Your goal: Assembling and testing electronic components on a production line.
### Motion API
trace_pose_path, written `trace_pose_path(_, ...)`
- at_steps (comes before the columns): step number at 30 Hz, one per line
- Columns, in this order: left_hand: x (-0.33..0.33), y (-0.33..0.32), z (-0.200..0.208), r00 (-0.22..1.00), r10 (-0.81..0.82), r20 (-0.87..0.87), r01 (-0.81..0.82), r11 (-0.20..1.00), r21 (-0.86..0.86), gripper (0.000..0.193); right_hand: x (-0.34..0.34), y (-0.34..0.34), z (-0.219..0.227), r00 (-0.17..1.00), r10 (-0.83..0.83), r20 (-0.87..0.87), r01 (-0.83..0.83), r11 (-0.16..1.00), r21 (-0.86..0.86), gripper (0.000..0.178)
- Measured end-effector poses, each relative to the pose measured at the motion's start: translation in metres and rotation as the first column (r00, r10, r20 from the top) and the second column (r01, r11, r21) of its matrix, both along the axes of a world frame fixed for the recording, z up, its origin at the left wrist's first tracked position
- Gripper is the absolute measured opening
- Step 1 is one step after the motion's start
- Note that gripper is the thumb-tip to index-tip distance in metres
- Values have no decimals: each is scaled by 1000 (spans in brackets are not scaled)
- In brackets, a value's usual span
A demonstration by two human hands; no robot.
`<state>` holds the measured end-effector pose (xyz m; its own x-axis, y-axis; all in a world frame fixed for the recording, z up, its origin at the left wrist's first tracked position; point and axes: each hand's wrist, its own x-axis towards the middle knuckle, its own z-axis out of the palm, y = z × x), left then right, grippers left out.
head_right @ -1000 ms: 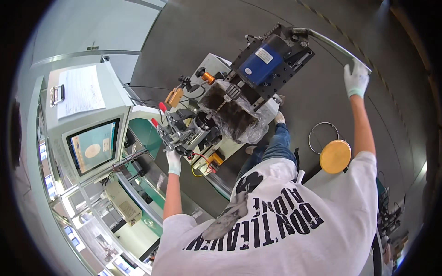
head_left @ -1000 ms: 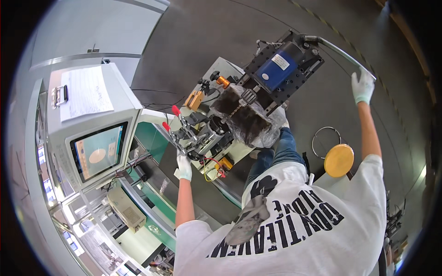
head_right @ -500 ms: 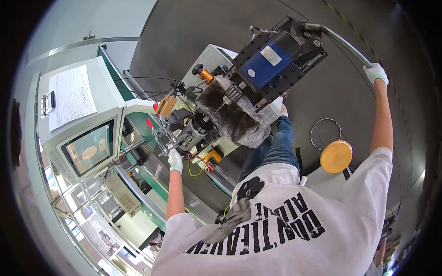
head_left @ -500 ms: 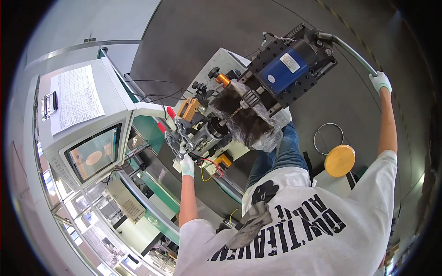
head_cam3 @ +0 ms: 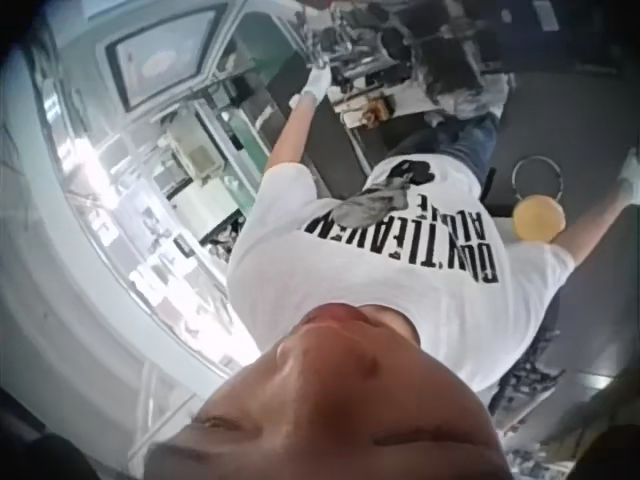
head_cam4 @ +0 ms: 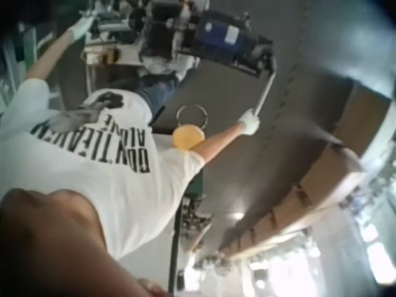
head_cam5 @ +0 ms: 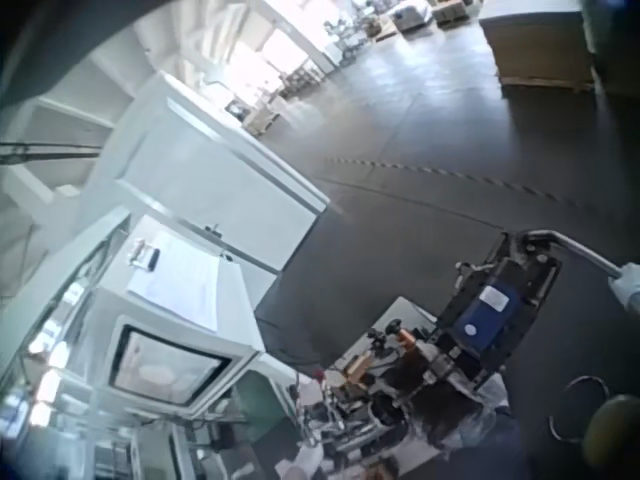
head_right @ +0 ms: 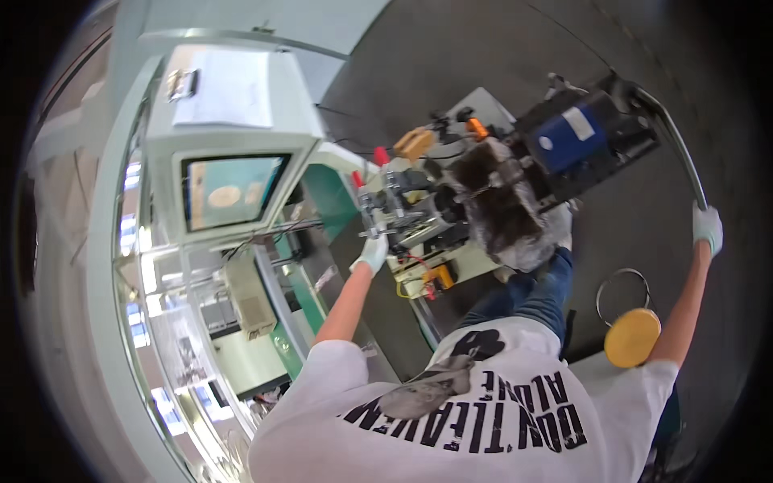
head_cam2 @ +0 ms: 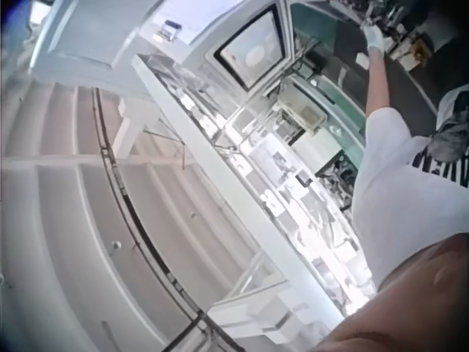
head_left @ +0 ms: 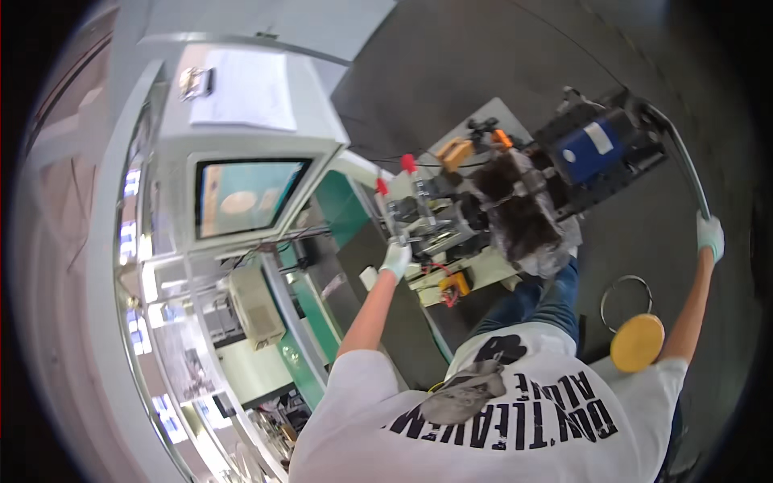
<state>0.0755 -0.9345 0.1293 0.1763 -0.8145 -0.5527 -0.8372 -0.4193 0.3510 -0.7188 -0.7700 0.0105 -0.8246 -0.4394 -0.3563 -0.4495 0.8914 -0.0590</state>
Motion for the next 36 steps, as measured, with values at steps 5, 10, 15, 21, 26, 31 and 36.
trace_pose_path(5, 47, 13, -48, 999, -22, 29, 29, 965, -260, 39, 85, -1, 12, 997, -71, 33, 71, 997, -3, 62)
trace_pose_path(10, 122, 17, -57, 938, 245, -246, -300, 929, -216, 48, 88, -42, 19, 968, 60, 243, -23, 988, -154, 61)
trace_pose_path(15, 64, -11, -17, 778, 503, -378, -508, 856, 95, 49, -18, -67, 6, 921, 256, -295, -268, 963, -4, 55)
trace_pose_path(21, 16, -4, 5, 786, 446, -427, -386, 895, 223, 56, -36, -91, 27, 984, 148, -102, -131, 979, 156, 57)
trace_pose_path(26, 11, -3, 2, 806, 403, -433, -354, 915, 193, 56, 36, -33, 24, 998, 13, -66, -12, 1000, 15, 59)
trace_pose_path(31, 33, -13, -9, 788, 395, -472, -371, 917, 148, 53, 119, -31, 53, 976, -168, 139, 164, 986, 42, 58)
trace_pose_path(36, 58, -9, -14, 785, 426, -449, -425, 899, 109, 56, 31, -31, 18, 923, 129, -363, -195, 969, -151, 50)
